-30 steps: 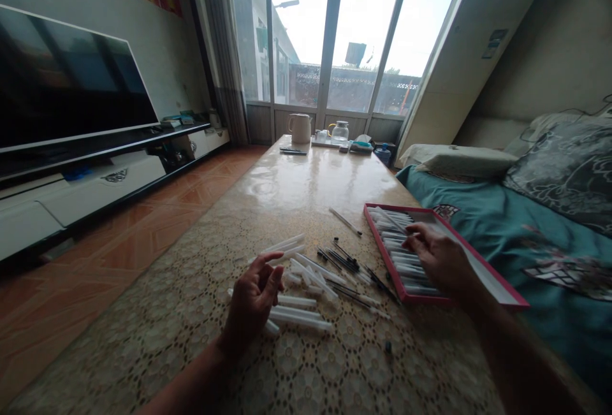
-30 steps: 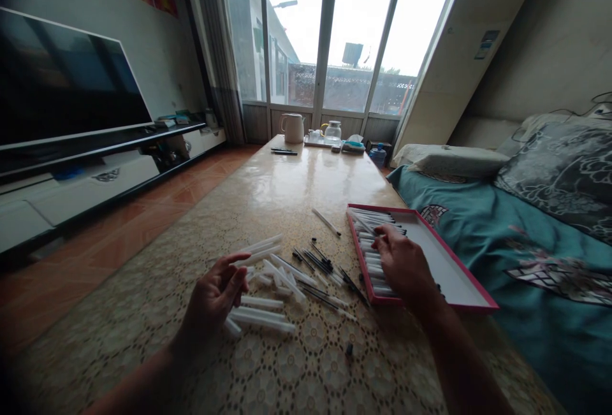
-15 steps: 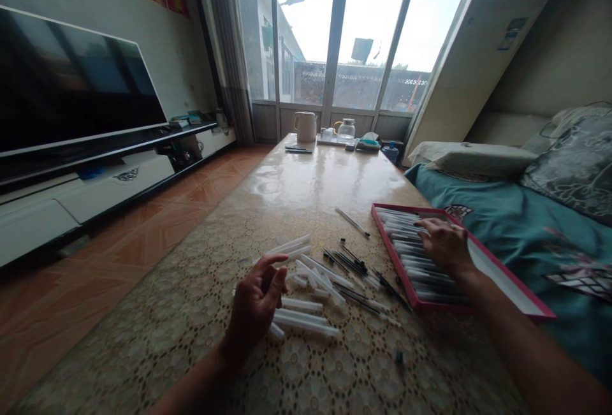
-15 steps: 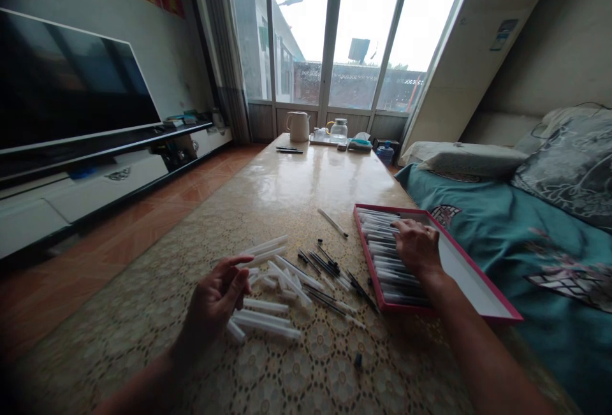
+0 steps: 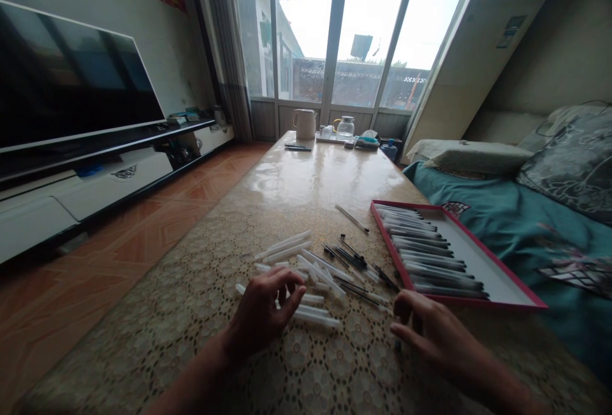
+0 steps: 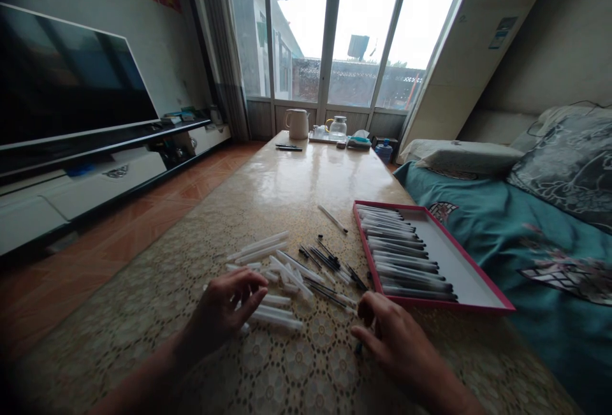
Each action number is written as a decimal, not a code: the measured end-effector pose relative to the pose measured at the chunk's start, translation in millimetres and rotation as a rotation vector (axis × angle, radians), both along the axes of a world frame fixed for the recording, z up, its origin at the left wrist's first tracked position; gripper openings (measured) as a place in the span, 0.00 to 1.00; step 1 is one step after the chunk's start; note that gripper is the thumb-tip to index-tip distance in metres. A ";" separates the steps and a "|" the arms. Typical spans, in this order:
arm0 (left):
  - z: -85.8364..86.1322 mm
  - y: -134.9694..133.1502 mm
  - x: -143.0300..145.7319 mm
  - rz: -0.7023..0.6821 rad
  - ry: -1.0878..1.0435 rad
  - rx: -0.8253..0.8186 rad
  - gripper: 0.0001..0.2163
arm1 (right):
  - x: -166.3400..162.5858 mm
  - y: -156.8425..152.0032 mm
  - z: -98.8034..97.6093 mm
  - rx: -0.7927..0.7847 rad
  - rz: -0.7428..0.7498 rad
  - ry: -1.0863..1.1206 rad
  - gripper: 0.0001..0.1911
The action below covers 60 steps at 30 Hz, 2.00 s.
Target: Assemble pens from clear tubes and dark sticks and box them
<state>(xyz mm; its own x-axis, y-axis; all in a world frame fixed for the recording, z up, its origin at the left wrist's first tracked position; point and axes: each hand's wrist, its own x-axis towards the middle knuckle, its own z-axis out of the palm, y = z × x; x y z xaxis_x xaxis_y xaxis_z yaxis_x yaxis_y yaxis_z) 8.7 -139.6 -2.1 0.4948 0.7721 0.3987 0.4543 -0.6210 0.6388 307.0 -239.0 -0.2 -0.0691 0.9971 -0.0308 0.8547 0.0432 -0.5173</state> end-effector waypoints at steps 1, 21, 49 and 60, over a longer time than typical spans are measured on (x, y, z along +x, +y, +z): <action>0.8 0.0 -1.0 -0.034 0.049 0.012 0.05 | 0.4 -3.7 -3.0 0.008 0.021 0.010 0.06; -12.5 18.6 0.0 -0.063 0.331 0.116 0.07 | -46.4 69.2 -6.0 0.267 -0.040 -0.171 0.06; -9.5 11.9 1.4 0.012 0.164 0.104 0.05 | -73.8 72.6 -0.5 0.232 0.020 -0.160 0.05; -16.1 8.9 19.0 -0.114 -0.706 -0.875 0.21 | -92.7 58.0 16.2 0.357 0.140 0.222 0.05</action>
<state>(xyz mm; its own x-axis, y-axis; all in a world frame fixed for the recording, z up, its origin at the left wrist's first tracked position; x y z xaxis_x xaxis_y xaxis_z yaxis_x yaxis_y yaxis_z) 27.7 -130.7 -18.2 0.4582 0.8880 -0.0391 -0.2113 0.1516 0.9656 214.3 -181.1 16.0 -0.1702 0.9231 0.3450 0.6979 0.3601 -0.6191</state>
